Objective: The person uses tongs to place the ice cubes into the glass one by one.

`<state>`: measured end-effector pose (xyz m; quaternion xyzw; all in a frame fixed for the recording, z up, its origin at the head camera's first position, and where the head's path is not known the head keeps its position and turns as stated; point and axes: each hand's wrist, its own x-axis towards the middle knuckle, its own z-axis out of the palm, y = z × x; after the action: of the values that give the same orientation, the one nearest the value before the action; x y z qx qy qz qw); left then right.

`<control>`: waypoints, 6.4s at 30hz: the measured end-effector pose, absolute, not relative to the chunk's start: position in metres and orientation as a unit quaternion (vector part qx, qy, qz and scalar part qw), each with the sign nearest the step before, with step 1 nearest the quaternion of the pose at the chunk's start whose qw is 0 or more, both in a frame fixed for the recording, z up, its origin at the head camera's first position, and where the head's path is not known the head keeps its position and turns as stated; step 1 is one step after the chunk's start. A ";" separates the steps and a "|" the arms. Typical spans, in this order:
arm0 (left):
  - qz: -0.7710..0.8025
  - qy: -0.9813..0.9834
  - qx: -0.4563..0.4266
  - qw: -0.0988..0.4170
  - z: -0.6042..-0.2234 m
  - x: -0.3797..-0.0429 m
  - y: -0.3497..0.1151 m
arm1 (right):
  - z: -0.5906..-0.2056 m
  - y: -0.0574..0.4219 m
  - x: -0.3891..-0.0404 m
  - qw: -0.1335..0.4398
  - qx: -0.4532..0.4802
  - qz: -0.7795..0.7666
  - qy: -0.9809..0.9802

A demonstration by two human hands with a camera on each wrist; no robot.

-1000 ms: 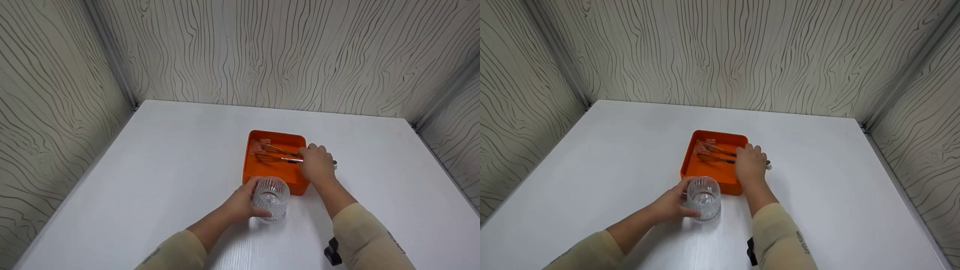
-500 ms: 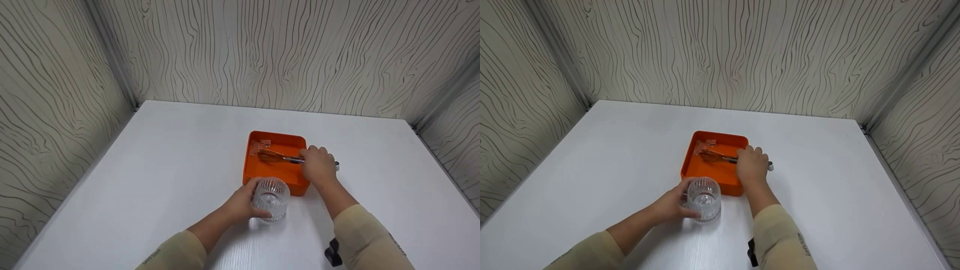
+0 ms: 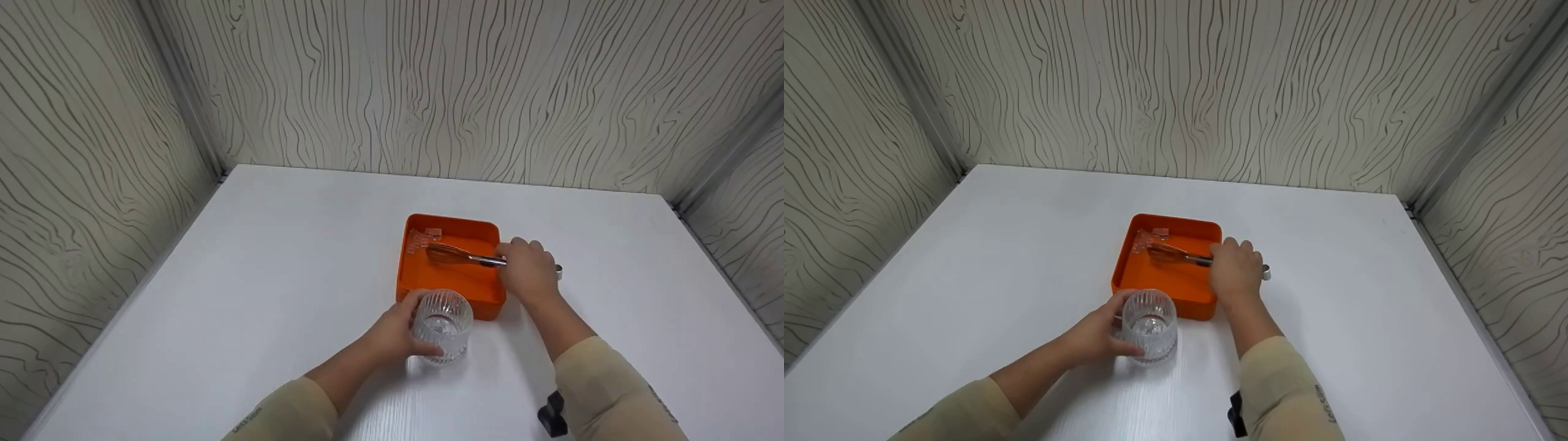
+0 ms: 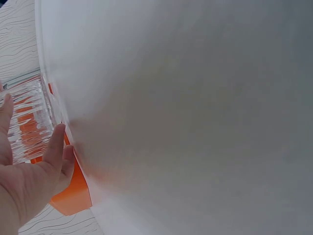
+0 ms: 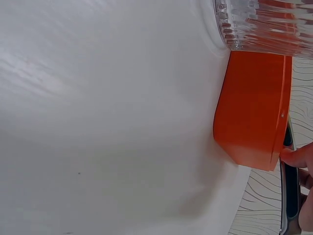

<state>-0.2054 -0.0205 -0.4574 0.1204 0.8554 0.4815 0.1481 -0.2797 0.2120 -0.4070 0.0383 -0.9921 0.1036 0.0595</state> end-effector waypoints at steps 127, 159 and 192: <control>0.508 0.837 0.133 0.152 -0.459 -0.206 -0.023 | -0.357 0.258 -0.200 0.043 0.175 0.198 -0.963; 0.502 0.842 0.115 0.158 -0.456 -0.205 -0.021 | -0.361 0.257 -0.201 0.035 0.182 0.173 -0.967; 0.488 0.854 0.095 0.154 -0.456 -0.205 -0.018 | -0.380 0.210 -0.254 0.024 0.074 0.153 -0.985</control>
<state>-0.2051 -0.0181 -0.4561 0.0949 0.8541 0.4876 0.1542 -0.2538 0.2102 -0.3803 0.0742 -0.9852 0.1525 0.0238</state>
